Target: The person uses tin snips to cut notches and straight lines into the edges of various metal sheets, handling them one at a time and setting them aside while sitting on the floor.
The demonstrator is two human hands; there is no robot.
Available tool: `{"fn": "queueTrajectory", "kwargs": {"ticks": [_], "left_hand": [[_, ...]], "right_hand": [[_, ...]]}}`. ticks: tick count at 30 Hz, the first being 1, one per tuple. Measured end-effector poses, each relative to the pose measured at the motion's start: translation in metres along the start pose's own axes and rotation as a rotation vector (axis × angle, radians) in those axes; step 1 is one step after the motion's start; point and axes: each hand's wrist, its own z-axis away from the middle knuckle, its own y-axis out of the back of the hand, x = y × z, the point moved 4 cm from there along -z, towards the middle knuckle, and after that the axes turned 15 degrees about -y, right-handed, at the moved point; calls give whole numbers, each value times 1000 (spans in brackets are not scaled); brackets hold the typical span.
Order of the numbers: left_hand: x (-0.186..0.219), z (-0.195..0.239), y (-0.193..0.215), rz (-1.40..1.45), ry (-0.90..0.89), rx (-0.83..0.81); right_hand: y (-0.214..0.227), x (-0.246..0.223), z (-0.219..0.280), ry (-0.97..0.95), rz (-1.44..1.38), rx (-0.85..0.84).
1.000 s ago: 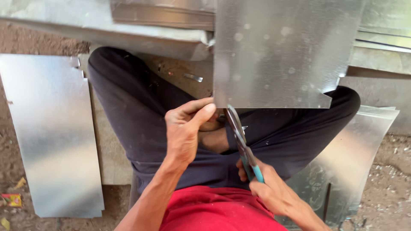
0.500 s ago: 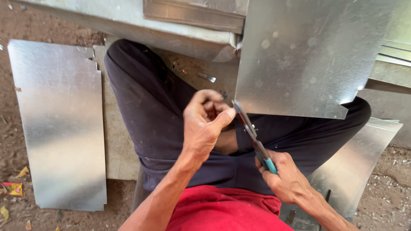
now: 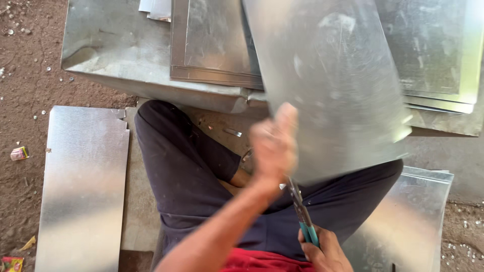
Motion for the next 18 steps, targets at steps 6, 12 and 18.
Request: {"fn": "queueTrajectory", "kwargs": {"ticks": [6, 12, 18], "left_hand": [[-35, 43, -28, 62, 175, -558], [-20, -23, 98, 171, 154, 337], [65, -128, 145, -935, -797, 124]], "right_hand": [[-35, 66, 11, -1206, -637, -178], [-37, 92, -7, -1203, -982, -301], [22, 108, -20, -1126, -1298, -157]]}}
